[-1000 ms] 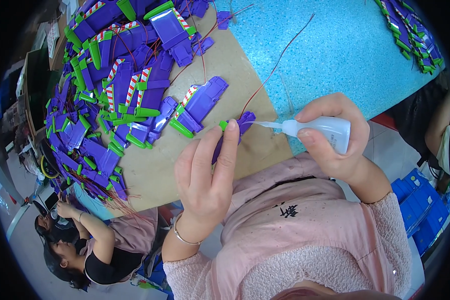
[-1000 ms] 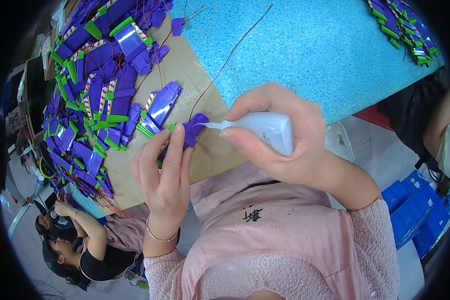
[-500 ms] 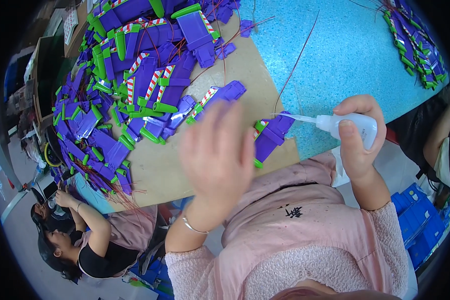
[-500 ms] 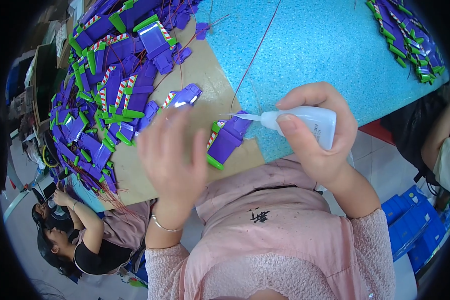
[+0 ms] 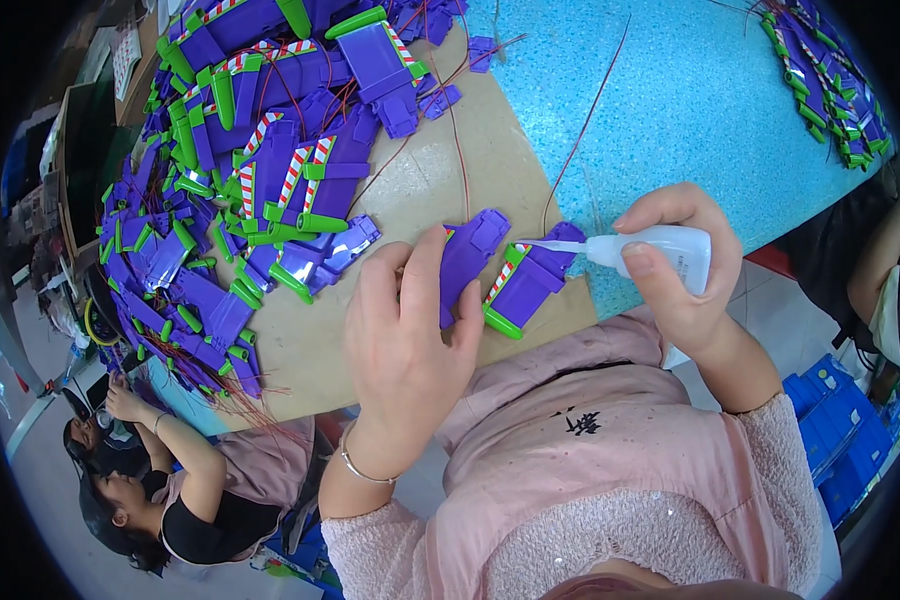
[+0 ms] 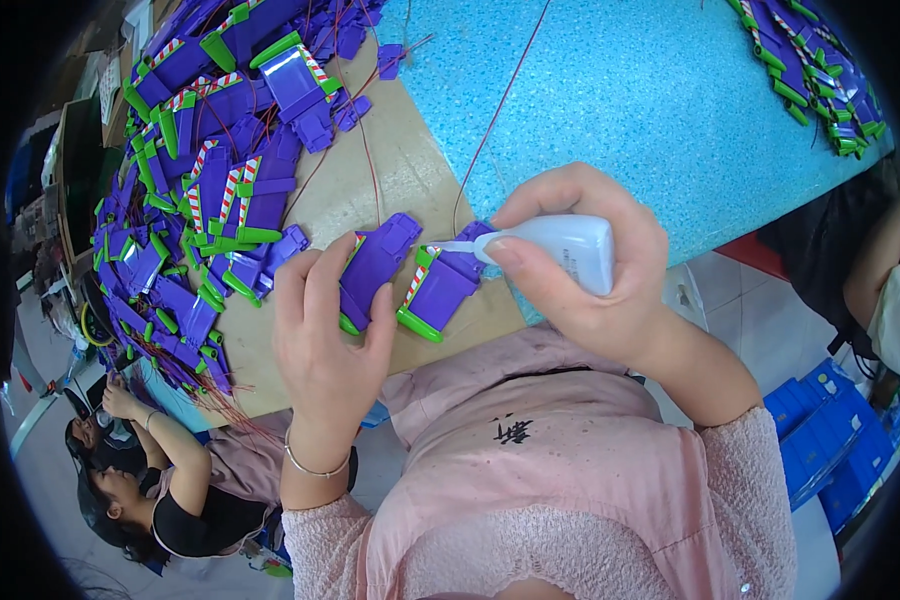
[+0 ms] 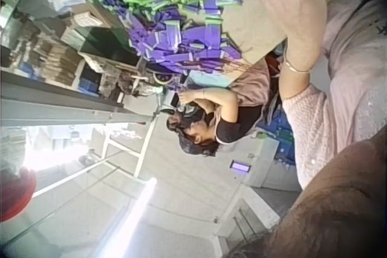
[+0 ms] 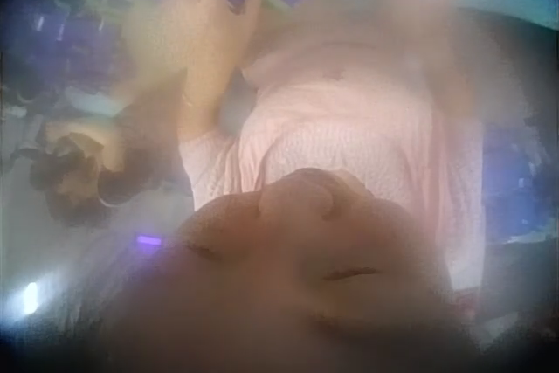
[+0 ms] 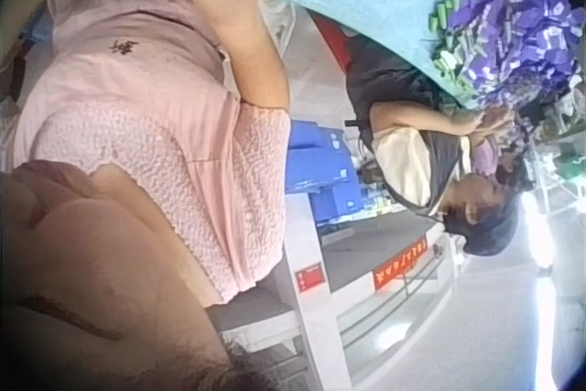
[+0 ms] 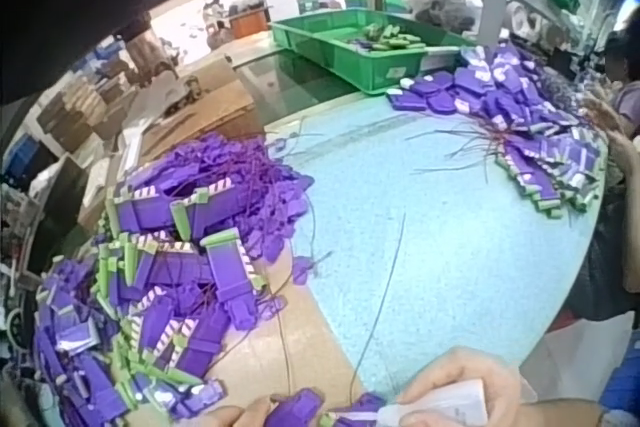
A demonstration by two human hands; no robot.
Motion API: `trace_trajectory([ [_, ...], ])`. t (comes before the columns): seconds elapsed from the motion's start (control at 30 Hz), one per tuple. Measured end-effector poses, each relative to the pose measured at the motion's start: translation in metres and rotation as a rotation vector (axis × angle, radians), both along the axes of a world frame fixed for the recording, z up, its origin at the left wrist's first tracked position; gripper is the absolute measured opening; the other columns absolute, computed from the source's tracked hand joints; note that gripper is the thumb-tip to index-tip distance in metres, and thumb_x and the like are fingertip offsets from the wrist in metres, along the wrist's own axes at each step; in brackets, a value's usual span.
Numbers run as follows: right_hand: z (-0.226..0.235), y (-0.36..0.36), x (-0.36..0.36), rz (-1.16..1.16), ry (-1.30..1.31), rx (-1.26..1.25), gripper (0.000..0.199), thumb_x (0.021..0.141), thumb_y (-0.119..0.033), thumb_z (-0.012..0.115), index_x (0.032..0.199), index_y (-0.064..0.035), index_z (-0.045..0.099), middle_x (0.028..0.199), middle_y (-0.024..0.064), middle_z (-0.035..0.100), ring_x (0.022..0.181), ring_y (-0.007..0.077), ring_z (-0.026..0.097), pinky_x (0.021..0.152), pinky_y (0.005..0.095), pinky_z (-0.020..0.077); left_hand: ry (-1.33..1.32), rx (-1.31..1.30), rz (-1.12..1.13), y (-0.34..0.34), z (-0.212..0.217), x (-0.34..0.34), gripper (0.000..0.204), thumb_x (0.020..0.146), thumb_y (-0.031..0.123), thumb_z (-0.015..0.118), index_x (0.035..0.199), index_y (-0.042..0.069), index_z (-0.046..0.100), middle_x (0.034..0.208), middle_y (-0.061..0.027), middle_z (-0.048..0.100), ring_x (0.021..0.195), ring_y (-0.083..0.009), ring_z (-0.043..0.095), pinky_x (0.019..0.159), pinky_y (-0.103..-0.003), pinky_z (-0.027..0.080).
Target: The person applies glue to plastic components using a glue bottle.
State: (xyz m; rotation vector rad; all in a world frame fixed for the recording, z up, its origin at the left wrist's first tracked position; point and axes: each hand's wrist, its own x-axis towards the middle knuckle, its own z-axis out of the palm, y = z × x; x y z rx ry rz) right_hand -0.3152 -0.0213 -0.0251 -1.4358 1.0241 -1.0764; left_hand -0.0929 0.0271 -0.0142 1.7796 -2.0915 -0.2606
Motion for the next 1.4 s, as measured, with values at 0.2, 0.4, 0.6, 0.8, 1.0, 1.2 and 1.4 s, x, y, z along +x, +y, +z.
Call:
trace_trajectory([
  [0.2,-0.002,0.000,0.007,0.051,0.102,-0.079,0.017,0.080,-0.005,0.073,0.094,0.0005,0.063,0.087,0.0078,0.065,0.072,0.0110,0.063,0.061,0.0234,0.0481,0.010,-0.007,-0.003,0.001,-0.001,0.000,0.049,0.071,0.010,0.075,0.116,0.002,0.057,0.099,-0.0136,0.054,0.084,-0.0301,0.059,0.068,-0.038,0.049],
  [0.4,-0.001,-0.001,0.003,0.014,0.070,-0.018,0.019,0.080,-0.005,0.073,0.095,0.0007,0.063,0.087,0.0076,0.065,0.072,0.0118,0.062,0.061,0.0237,0.0483,0.011,-0.039,0.002,0.002,-0.002,-0.002,0.048,0.071,0.008,0.075,0.116,0.002,0.059,0.098,-0.0119,0.054,0.079,-0.0273,0.057,0.066,-0.037,0.047],
  [0.6,0.000,-0.003,0.005,-0.007,0.003,-0.098,0.019,0.079,-0.005,0.073,0.094,0.0010,0.063,0.088,0.0082,0.065,0.073,0.0125,0.062,0.062,0.0240,0.0485,-0.121,-0.171,-0.050,0.003,0.000,-0.003,0.045,0.069,0.006,0.075,0.113,0.004,0.065,0.099,-0.0085,0.056,0.077,-0.0228,0.053,0.066,-0.034,0.044],
  [0.8,-0.001,-0.004,0.006,0.009,0.094,-0.123,0.017,0.080,-0.003,0.072,0.094,0.0016,0.063,0.089,0.0085,0.064,0.074,0.0127,0.062,0.063,0.0245,0.0485,-0.145,-0.198,-0.071,0.003,0.001,-0.003,0.044,0.070,0.009,0.076,0.113,0.004,0.066,0.099,-0.0083,0.057,0.080,-0.0228,0.053,0.068,-0.034,0.044],
  [1.0,0.002,-0.001,-0.008,-0.076,0.022,-0.078,0.017,0.083,-0.004,0.068,0.096,0.0006,0.060,0.089,0.0069,0.063,0.075,0.0093,0.058,0.065,0.0222,0.0455,0.000,-0.071,-0.023,0.000,-0.013,-0.017,0.042,0.073,0.014,0.074,0.113,0.003,0.064,0.101,-0.0108,0.058,0.086,-0.0261,0.056,0.073,-0.036,0.045],
  [1.2,0.000,0.003,-0.008,-0.065,-0.009,0.000,0.018,0.084,-0.004,0.068,0.099,0.0005,0.058,0.091,0.0068,0.062,0.077,0.0074,0.056,0.066,0.0212,0.0441,-0.284,-0.290,0.147,-0.036,0.003,0.010,0.044,0.073,0.011,0.072,0.115,0.005,0.061,0.107,-0.0131,0.056,0.091,-0.0311,0.055,0.081,-0.041,0.043],
  [1.4,0.004,0.006,-0.003,-0.064,0.073,0.065,0.024,0.087,-0.022,0.064,0.096,-0.0014,0.057,0.090,0.0047,0.058,0.078,0.0087,0.051,0.068,0.0230,0.0402,-0.505,-0.314,0.151,-0.061,-0.004,0.031,0.048,0.071,0.009,0.071,0.117,0.006,0.059,0.106,-0.0135,0.054,0.089,-0.0292,0.055,0.074,-0.038,0.048],
])
